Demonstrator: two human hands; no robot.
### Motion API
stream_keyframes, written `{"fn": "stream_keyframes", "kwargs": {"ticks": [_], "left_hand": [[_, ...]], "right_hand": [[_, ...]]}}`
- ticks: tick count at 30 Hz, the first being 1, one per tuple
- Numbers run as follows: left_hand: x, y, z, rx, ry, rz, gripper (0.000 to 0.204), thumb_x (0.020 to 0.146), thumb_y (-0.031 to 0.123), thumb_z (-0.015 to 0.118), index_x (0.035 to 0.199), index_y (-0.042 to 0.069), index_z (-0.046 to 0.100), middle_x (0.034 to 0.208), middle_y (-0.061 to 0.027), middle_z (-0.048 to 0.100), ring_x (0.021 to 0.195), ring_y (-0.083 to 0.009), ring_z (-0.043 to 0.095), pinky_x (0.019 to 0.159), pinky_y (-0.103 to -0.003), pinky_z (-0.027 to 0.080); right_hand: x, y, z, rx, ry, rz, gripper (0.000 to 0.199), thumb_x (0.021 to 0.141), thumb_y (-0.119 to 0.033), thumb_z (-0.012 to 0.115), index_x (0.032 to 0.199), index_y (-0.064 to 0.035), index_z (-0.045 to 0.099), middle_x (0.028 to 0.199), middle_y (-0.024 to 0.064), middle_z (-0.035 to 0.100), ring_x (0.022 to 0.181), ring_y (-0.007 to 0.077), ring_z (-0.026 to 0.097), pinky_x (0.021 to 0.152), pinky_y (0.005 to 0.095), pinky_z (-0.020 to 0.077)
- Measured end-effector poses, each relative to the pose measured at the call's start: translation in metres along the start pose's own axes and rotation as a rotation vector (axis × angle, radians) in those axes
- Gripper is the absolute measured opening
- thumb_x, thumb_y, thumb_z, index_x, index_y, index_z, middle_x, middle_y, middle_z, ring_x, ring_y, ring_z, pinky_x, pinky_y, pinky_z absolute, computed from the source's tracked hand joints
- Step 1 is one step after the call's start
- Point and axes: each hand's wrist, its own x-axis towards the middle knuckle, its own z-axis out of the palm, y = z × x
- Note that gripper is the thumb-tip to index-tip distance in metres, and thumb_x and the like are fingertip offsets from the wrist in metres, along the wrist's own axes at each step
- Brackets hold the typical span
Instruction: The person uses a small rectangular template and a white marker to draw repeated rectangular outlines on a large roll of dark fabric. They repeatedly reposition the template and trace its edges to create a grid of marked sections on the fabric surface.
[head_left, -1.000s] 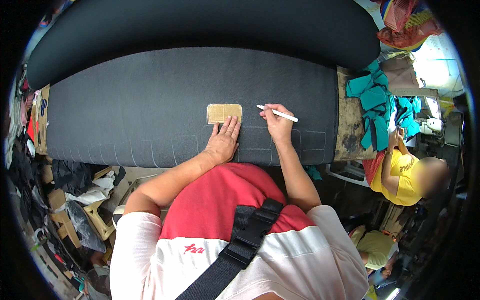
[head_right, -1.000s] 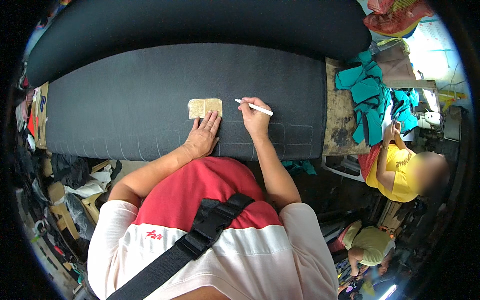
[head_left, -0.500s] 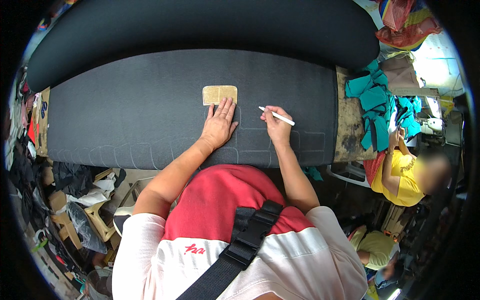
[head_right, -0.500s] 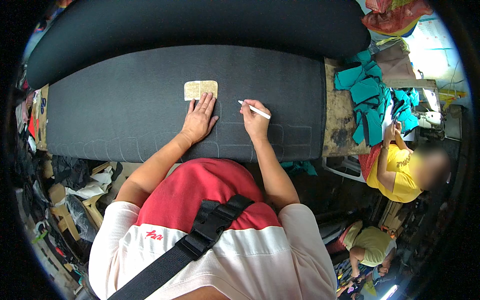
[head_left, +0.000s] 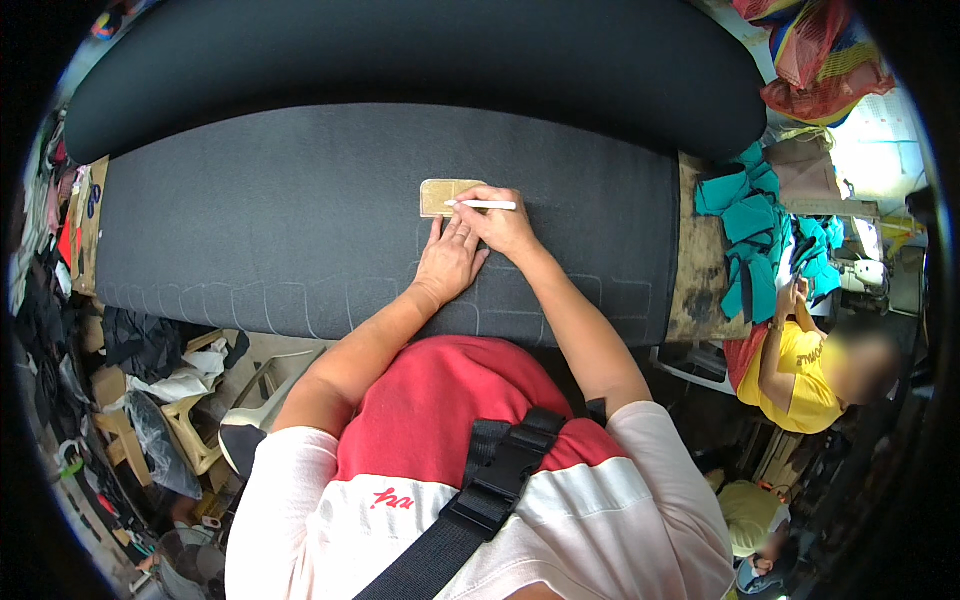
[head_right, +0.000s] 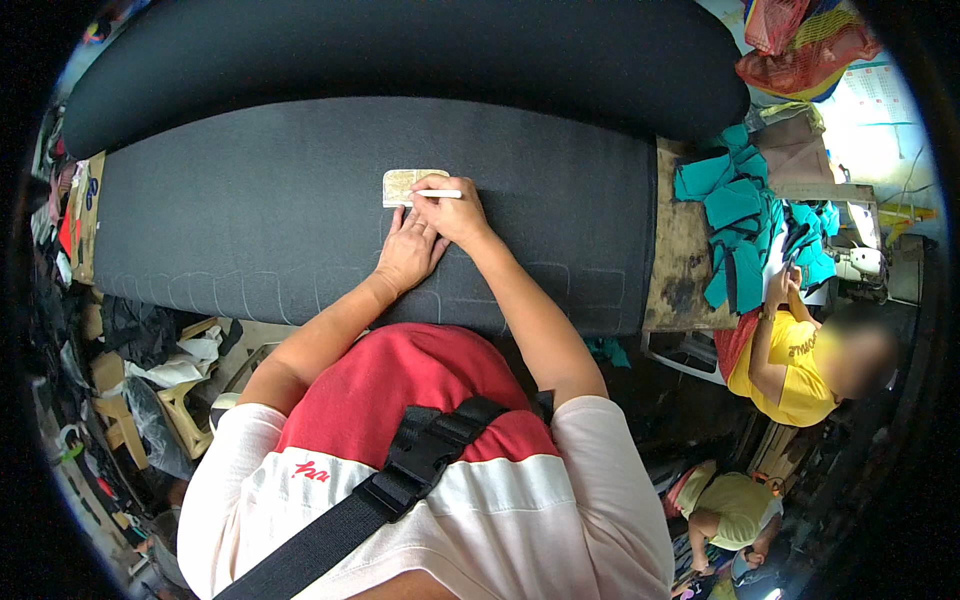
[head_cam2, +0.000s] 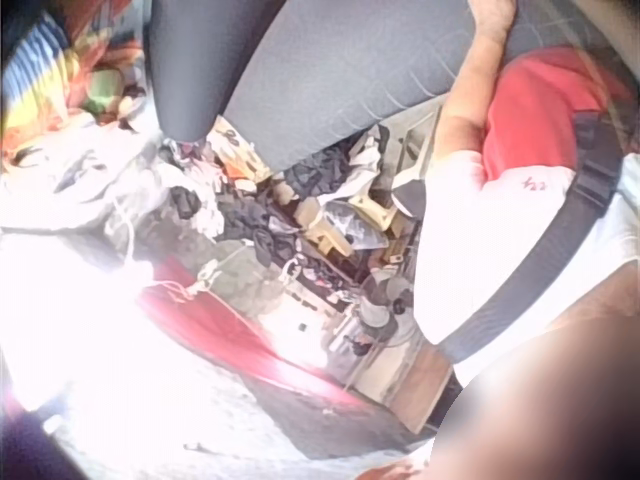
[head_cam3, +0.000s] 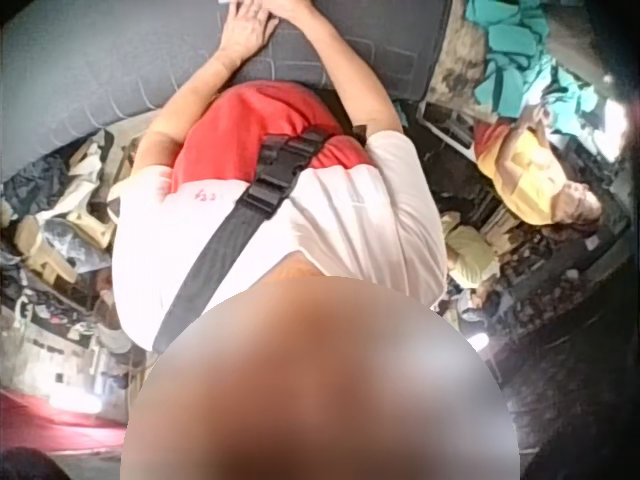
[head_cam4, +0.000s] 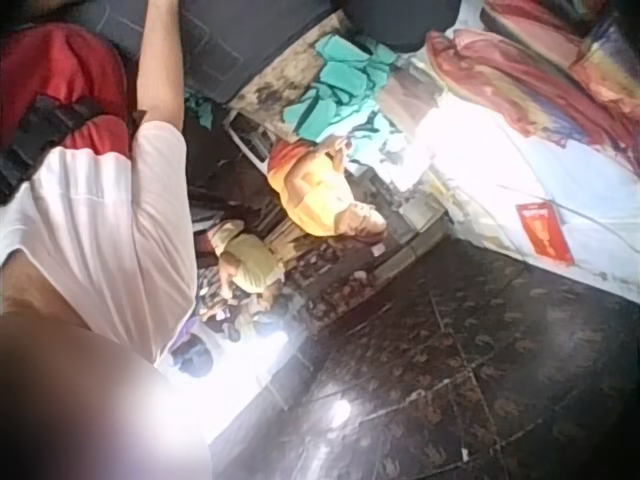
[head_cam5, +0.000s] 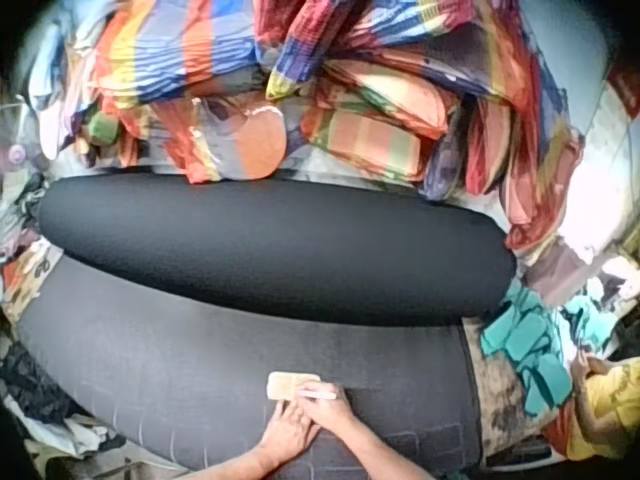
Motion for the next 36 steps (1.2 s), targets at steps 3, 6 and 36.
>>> {"fn": "stream_keyframes", "kwargs": {"ticks": [3,6,36], "left_hand": [[-0.001,-0.003,0.001,-0.013,0.012,0.049,0.048,0.089,0.033,0.052,0.124,0.000,0.050,0.127,-0.0219,0.050,0.124,-0.0362,0.042,0.107,-0.054,0.024],[0.000,-0.002,0.001,-0.002,-0.004,0.032,0.044,0.089,0.033,0.053,0.119,0.000,0.055,0.123,-0.0179,0.054,0.123,-0.0333,0.044,0.107,-0.052,0.024],[0.005,0.003,-0.003,0.015,-0.063,-0.001,0.057,0.089,0.029,0.051,0.136,0.000,0.038,0.144,-0.0141,0.035,0.136,-0.0287,0.028,0.109,-0.050,0.022]], "right_hand": [[0.014,-0.003,0.010,-0.008,-0.089,-0.076,0.018,0.073,-0.019,0.068,0.081,-0.0038,0.069,0.079,0.0160,0.067,0.072,0.0297,0.066,0.068,0.0366,0.0516],[0.027,-0.003,0.019,-0.076,-0.216,-0.083,0.018,0.073,-0.020,0.068,0.081,-0.0048,0.070,0.077,0.0154,0.067,0.071,0.0295,0.066,0.069,0.0359,0.0517],[0.001,0.021,-0.015,-0.292,0.234,0.082,0.012,0.071,-0.012,0.064,0.075,-0.0012,0.067,0.065,0.0176,0.063,0.063,0.0296,0.065,0.060,0.0356,0.0501]]}}
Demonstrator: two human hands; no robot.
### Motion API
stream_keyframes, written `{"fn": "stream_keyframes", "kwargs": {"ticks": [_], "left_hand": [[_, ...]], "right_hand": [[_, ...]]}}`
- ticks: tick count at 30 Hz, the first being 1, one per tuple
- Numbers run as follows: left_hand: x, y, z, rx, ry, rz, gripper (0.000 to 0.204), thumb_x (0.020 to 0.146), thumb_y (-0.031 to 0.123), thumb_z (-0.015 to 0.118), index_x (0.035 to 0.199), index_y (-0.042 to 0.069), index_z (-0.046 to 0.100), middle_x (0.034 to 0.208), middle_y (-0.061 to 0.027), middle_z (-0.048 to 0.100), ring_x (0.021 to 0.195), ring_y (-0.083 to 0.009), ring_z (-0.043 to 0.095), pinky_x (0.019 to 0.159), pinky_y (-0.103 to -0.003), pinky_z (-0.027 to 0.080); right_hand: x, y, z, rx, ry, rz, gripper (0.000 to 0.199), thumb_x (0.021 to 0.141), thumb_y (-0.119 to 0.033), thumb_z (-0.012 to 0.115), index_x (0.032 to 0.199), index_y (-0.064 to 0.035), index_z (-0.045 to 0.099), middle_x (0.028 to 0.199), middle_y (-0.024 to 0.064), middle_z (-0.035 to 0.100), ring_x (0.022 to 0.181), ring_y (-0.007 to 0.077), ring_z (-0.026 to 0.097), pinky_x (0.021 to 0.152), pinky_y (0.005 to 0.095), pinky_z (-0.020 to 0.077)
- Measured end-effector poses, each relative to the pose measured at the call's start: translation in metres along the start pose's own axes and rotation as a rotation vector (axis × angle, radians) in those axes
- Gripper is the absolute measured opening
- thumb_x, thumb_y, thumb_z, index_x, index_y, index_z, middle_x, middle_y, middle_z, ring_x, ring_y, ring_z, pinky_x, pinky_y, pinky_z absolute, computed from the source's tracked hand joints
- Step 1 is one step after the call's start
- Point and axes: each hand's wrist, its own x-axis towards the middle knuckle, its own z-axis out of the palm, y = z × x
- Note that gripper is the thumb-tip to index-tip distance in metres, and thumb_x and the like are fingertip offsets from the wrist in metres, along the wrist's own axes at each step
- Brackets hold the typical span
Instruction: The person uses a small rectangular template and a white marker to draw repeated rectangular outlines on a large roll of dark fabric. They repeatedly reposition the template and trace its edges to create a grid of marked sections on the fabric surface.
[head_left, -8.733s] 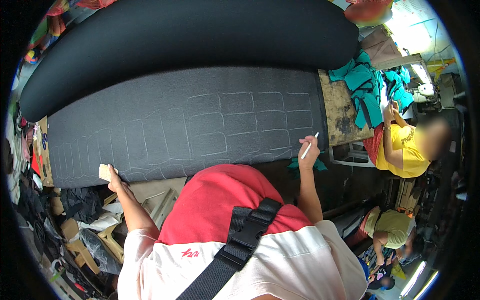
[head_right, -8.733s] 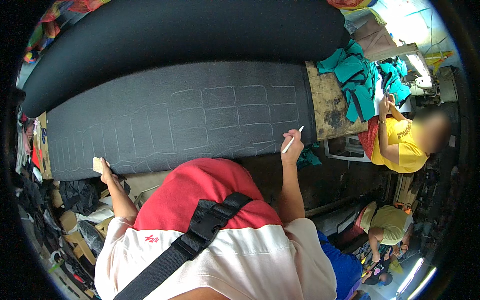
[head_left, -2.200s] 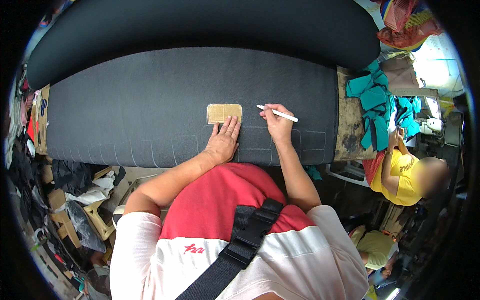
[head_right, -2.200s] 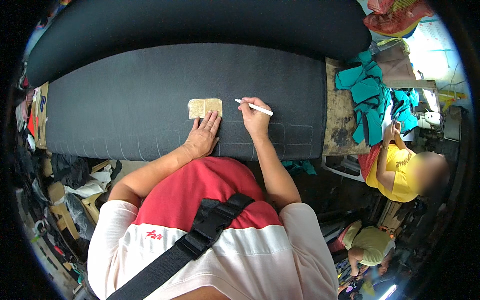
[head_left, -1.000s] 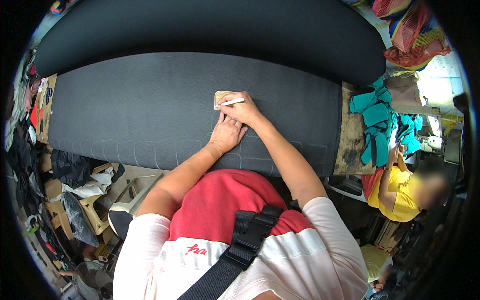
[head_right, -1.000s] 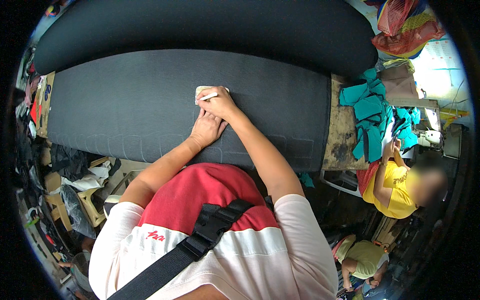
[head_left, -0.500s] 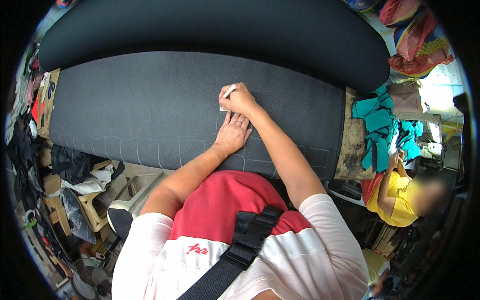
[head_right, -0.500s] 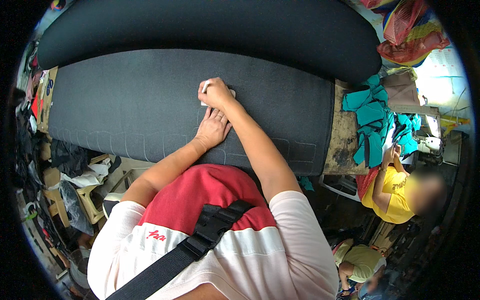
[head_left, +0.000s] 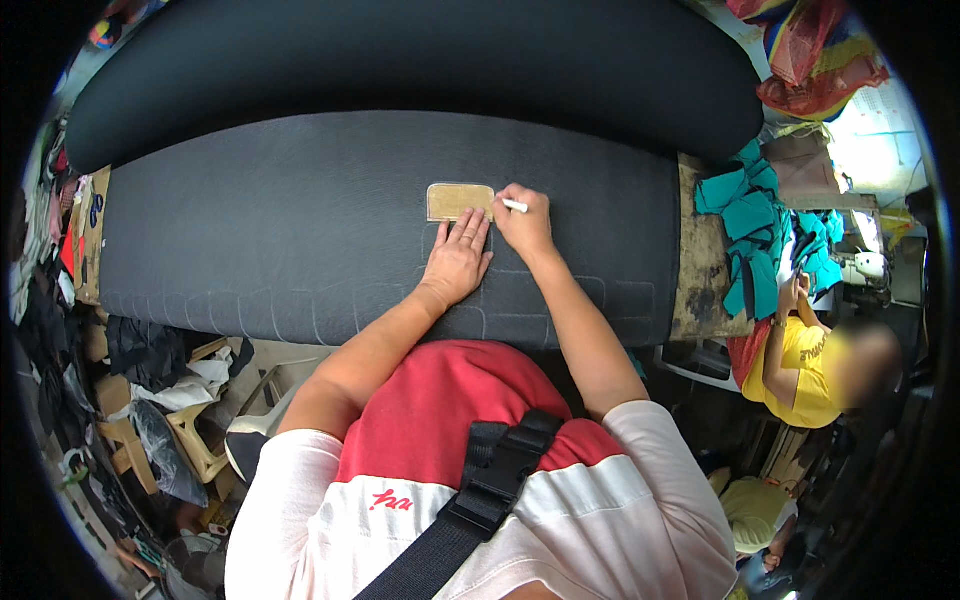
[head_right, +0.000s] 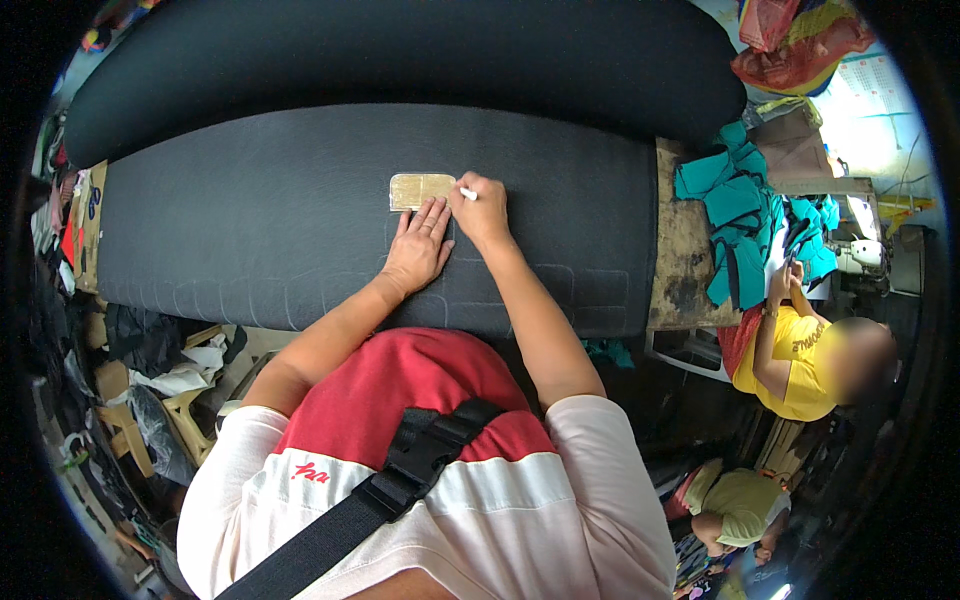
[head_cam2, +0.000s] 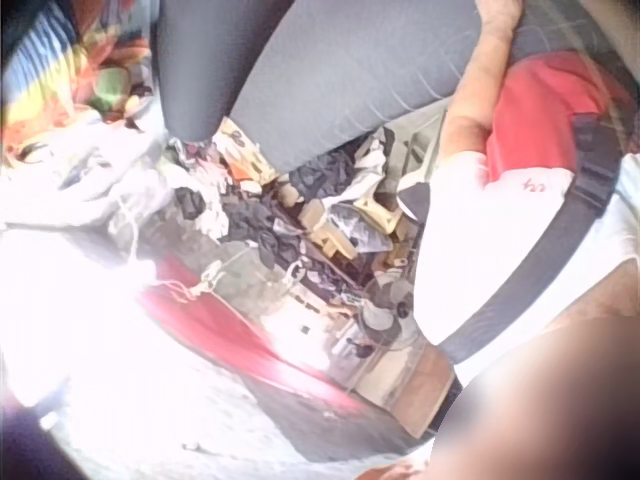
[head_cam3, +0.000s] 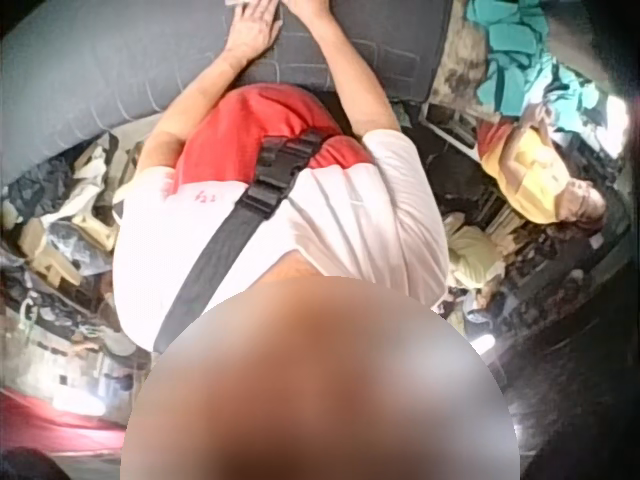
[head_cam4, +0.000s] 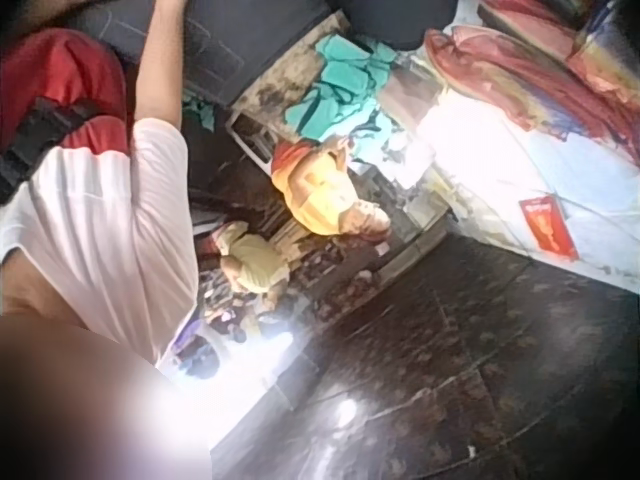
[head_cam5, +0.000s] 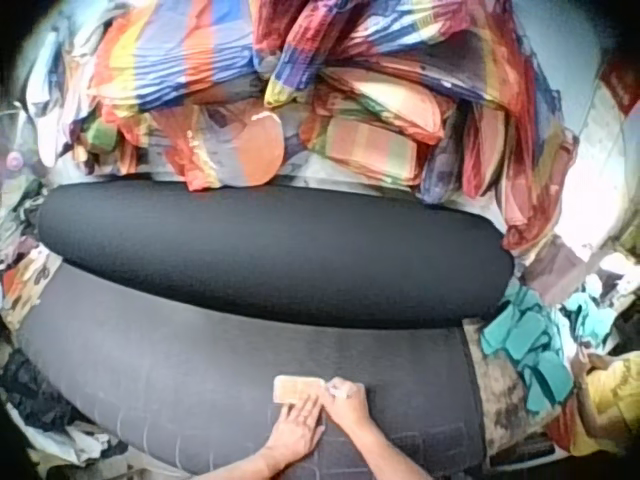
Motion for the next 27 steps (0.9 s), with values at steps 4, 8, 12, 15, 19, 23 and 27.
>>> {"fn": "stream_keyframes", "kwargs": {"ticks": [4,8,12,15,19,23,27], "left_hand": [[0.027,-0.013,-0.025,0.008,-0.085,-0.027,0.046,0.086,0.028,0.054,0.124,0.003,0.050,0.135,-0.0153,0.045,0.120,-0.0304,0.046,0.096,-0.044,0.041],[0.070,-0.038,-0.061,0.012,-0.083,-0.320,0.035,0.080,0.023,0.062,0.109,0.003,0.060,0.105,-0.0178,0.063,0.090,-0.0355,0.062,0.079,-0.044,0.051],[0.072,-0.026,-0.069,-0.731,0.121,-0.450,0.024,0.088,0.018,0.060,0.101,-0.002,0.059,0.071,-0.0071,0.062,0.062,-0.0194,0.063,0.058,-0.031,0.053],[0.044,0.017,-0.049,-1.433,0.026,-0.629,0.024,0.089,0.019,0.062,0.095,-0.004,0.058,0.073,-0.0058,0.061,0.055,-0.0113,0.056,0.049,-0.023,0.047],[0.009,0.030,-0.035,-0.460,0.343,-0.325,0.046,0.077,0.031,0.072,0.115,0.008,0.060,0.112,-0.0163,0.058,0.106,-0.0294,0.055,0.088,-0.046,0.044],[0.006,0.020,-0.021,-0.026,0.037,-0.019,0.041,0.077,0.050,0.064,0.116,0.039,0.061,0.149,-0.0168,0.018,0.139,-0.0383,0.011,0.096,-0.074,0.012],[0.008,0.016,-0.008,0.072,-0.059,-0.030,0.042,0.079,0.057,0.056,0.119,0.043,0.059,0.152,-0.0149,0.014,0.140,-0.0378,0.006,0.095,-0.076,0.011]], "right_hand": [[-0.019,0.010,-0.018,0.066,-0.161,0.168,0.011,0.076,-0.010,0.063,0.077,0.0002,0.066,0.066,0.0145,0.064,0.062,0.0245,0.064,0.058,0.0334,0.0499],[-0.034,0.014,-0.026,0.452,-0.045,0.417,0.021,0.088,-0.020,0.061,0.097,-0.0005,0.063,0.079,0.0054,0.066,0.067,0.0101,0.063,0.057,0.0231,0.0492],[-0.053,0.005,-0.016,0.658,0.084,0.463,0.025,0.086,-0.006,0.062,0.109,-0.0006,0.054,0.086,0.0056,0.062,0.076,0.0112,0.062,0.062,0.0234,0.0518],[-0.058,0.010,-0.022,1.036,0.238,0.483,0.039,0.080,0.007,0.065,0.114,-0.0008,0.049,0.090,0.0074,0.058,0.073,0.0125,0.060,0.063,0.0258,0.0540],[-0.058,0.043,-0.064,0.669,-0.064,0.396,0.033,0.077,0.008,0.063,0.107,-0.0021,0.057,0.087,0.0044,0.062,0.072,0.0090,0.060,0.065,0.0221,0.0499],[-0.062,0.060,-0.074,0.332,-0.240,0.285,0.029,0.076,0.001,0.064,0.104,-0.0019,0.060,0.089,0.0078,0.065,0.076,0.0155,0.065,0.069,0.0280,0.0507],[-0.060,0.052,-0.064,-0.067,0.080,-0.066,0.024,0.081,-0.005,0.063,0.104,-0.0005,0.063,0.092,0.0183,0.066,0.081,0.0309,0.066,0.071,0.0342,0.0520]]}}
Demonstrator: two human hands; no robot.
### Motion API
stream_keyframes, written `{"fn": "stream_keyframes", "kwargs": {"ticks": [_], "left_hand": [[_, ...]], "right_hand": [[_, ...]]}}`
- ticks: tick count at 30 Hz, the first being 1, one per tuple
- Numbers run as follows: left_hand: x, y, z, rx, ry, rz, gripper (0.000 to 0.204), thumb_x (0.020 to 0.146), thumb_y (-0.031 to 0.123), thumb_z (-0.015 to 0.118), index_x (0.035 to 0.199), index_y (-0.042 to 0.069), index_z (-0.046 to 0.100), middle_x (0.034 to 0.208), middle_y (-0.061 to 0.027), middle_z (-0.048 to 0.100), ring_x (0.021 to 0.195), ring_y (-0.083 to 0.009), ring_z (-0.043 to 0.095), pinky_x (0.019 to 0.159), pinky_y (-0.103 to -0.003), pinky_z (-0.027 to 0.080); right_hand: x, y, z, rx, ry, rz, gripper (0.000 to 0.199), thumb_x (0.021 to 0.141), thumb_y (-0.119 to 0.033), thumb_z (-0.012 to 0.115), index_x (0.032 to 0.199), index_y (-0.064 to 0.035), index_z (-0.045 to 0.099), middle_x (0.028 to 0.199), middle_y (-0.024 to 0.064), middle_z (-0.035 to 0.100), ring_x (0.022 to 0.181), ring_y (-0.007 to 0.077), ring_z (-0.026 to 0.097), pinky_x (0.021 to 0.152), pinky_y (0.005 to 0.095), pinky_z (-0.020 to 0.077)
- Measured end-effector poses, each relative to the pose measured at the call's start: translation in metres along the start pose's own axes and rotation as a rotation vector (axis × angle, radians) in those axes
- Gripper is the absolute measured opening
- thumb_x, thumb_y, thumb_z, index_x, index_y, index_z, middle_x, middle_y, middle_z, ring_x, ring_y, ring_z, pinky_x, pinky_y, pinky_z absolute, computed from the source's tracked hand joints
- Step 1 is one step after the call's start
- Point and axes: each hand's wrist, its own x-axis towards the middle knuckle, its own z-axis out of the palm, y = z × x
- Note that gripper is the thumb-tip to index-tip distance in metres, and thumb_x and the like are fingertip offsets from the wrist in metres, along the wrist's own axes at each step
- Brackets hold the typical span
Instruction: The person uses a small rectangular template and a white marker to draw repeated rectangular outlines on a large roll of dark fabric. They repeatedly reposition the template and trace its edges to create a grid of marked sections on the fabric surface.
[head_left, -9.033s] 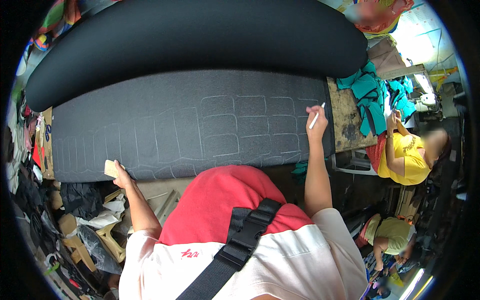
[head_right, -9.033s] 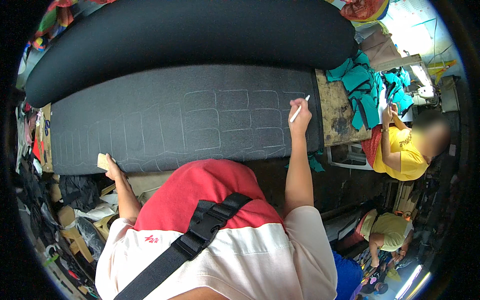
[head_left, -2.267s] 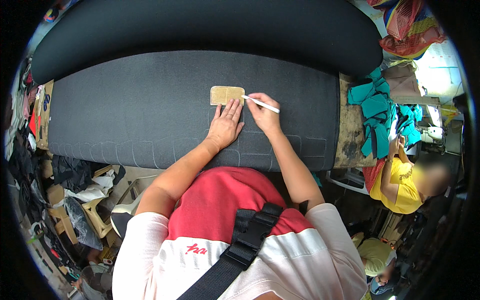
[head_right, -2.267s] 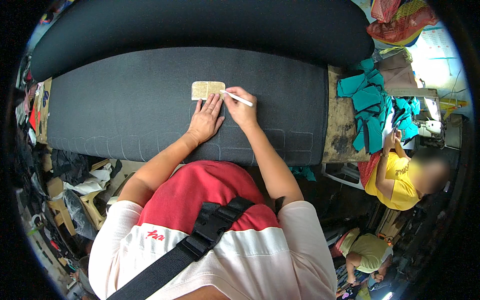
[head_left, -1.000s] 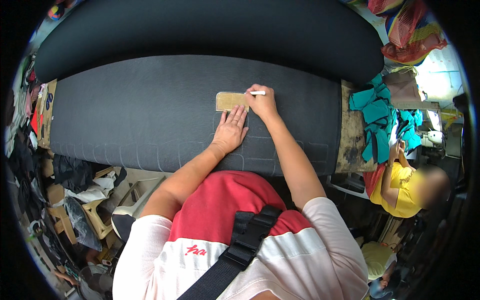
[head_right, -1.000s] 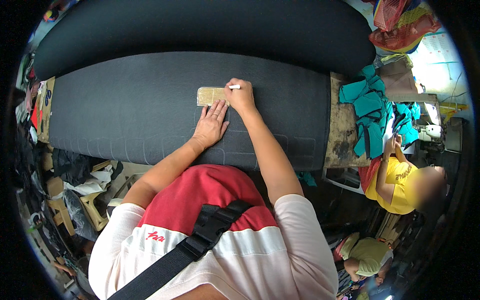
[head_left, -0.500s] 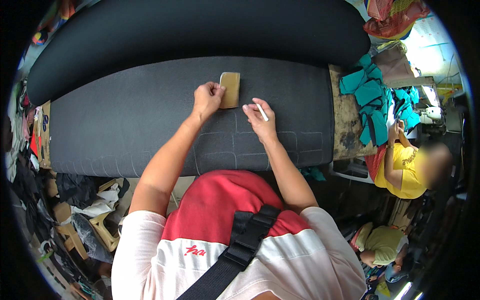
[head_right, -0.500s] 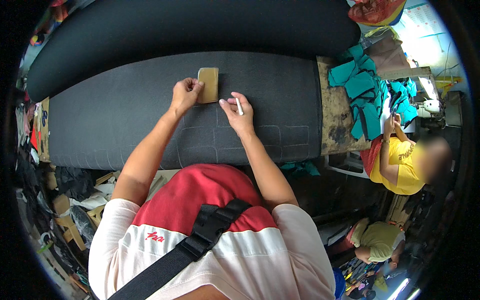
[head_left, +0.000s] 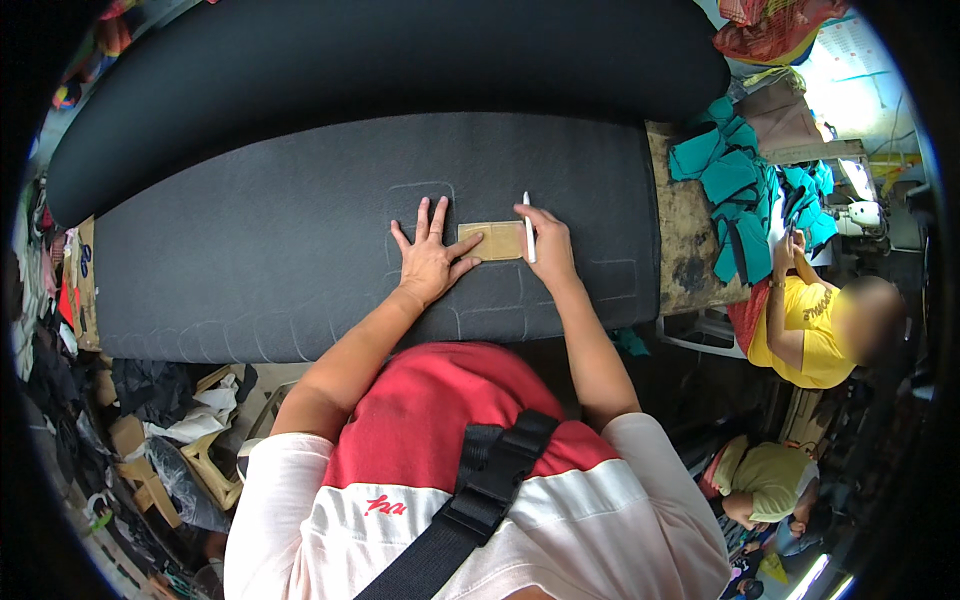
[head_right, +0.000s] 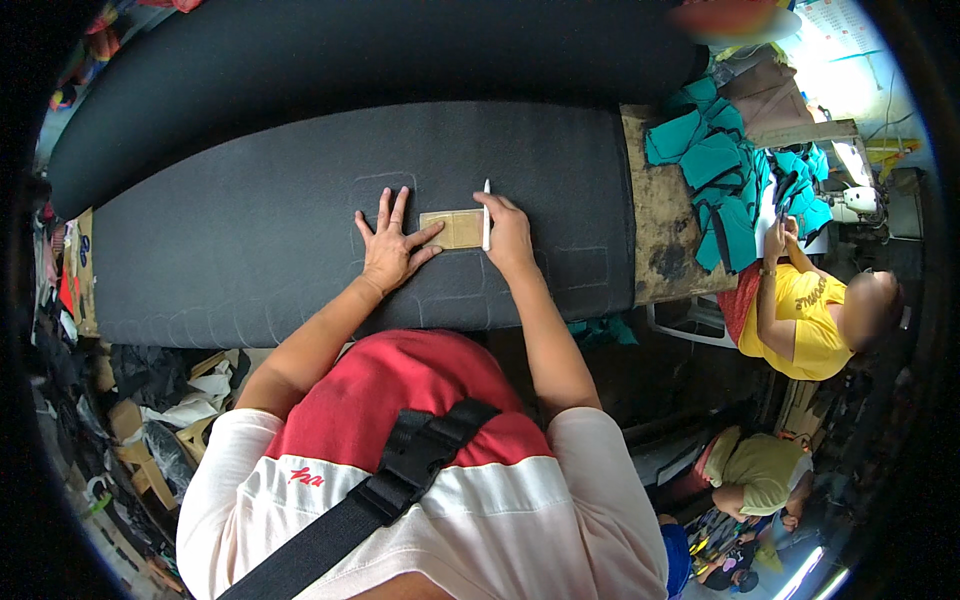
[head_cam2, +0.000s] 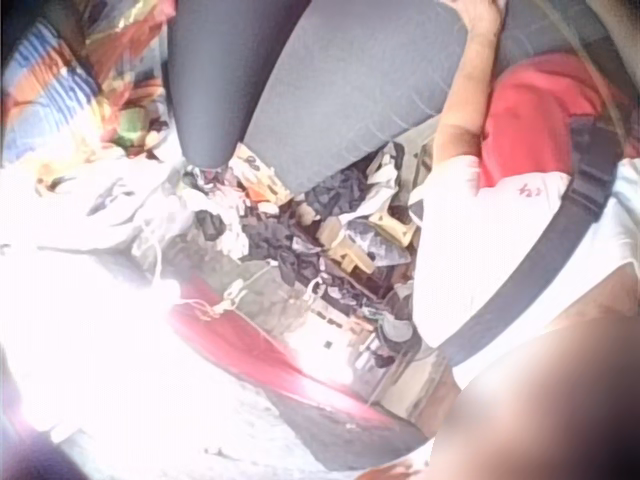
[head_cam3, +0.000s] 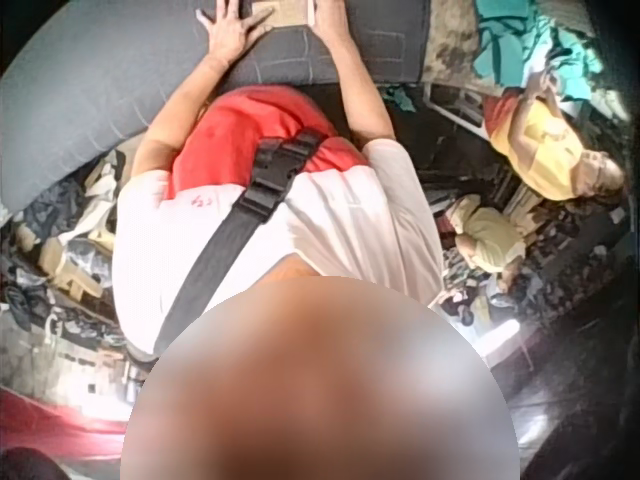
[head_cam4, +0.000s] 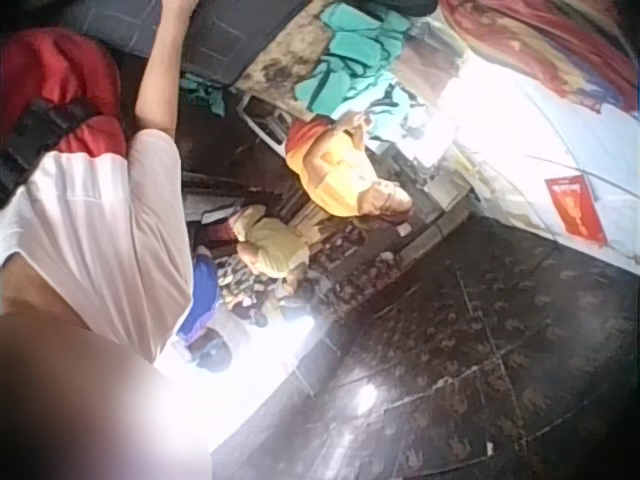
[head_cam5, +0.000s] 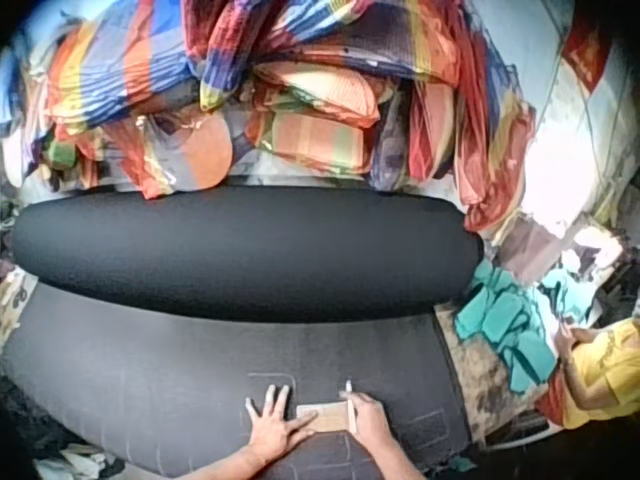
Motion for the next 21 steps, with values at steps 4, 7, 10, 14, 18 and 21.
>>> {"fn": "stream_keyframes", "kwargs": {"ticks": [4,7,10,14,18,21], "left_hand": [[-0.001,0.000,0.002,-0.026,0.013,-0.012,0.042,0.078,0.057,0.058,0.117,0.043,0.061,0.152,-0.0136,0.014,0.140,-0.0372,0.007,0.095,-0.076,0.010],[0.000,-0.002,0.000,-0.023,-0.008,-0.008,0.041,0.078,0.056,0.059,0.116,0.042,0.061,0.152,-0.0133,0.015,0.140,-0.0368,0.007,0.095,-0.076,0.009],[0.000,-0.002,-0.001,-0.031,-0.022,-0.006,0.041,0.077,0.055,0.060,0.116,0.041,0.062,0.152,-0.0132,0.016,0.141,-0.0367,0.007,0.096,-0.076,0.008],[0.000,0.000,0.000,-0.050,-0.012,-0.002,0.041,0.076,0.053,0.062,0.115,0.039,0.063,0.152,-0.0134,0.017,0.140,-0.0369,0.008,0.095,-0.076,0.006],[0.001,-0.001,0.001,-0.062,-0.011,-0.011,0.041,0.076,0.052,0.064,0.115,0.039,0.064,0.151,-0.0138,0.018,0.140,-0.0374,0.008,0.095,-0.076,0.005],[0.001,0.001,0.001,-0.063,0.001,-0.010,0.041,0.075,0.051,0.064,0.115,0.039,0.064,0.151,-0.0140,0.019,0.140,-0.0376,0.008,0.095,-0.077,0.006]], "right_hand": [[0.013,-0.019,0.009,0.261,0.025,0.008,0.015,0.084,-0.012,0.063,0.089,0.0013,0.068,0.087,0.0163,0.068,0.079,0.0285,0.066,0.069,0.0350,0.0526],[0.019,-0.032,0.026,0.301,-0.145,0.079,0.018,0.083,-0.017,0.064,0.086,0.0008,0.068,0.087,0.0159,0.068,0.079,0.0284,0.066,0.069,0.0355,0.0527],[0.015,-0.027,0.029,0.184,-0.146,0.033,0.020,0.081,-0.020,0.065,0.084,-0.0007,0.069,0.083,0.0163,0.068,0.076,0.0307,0.066,0.068,0.0359,0.0524],[0.005,0.002,0.005,0.154,-0.008,0.229,0.016,0.081,-0.014,0.063,0.082,0.0007,0.067,0.078,0.0154,0.068,0.069,0.0254,0.067,0.062,0.0331,0.0515],[-0.005,0.009,-0.002,0.308,0.085,0.441,0.016,0.084,-0.014,0.063,0.082,0.0015,0.064,0.066,0.0101,0.065,0.058,0.0141,0.062,0.054,0.0298,0.0478],[-0.026,-0.008,0.003,-0.050,0.165,0.006,0.011,0.082,-0.008,0.059,0.080,0.0023,0.061,0.069,0.0195,0.062,0.061,0.0332,0.063,0.057,0.0385,0.0500]]}}
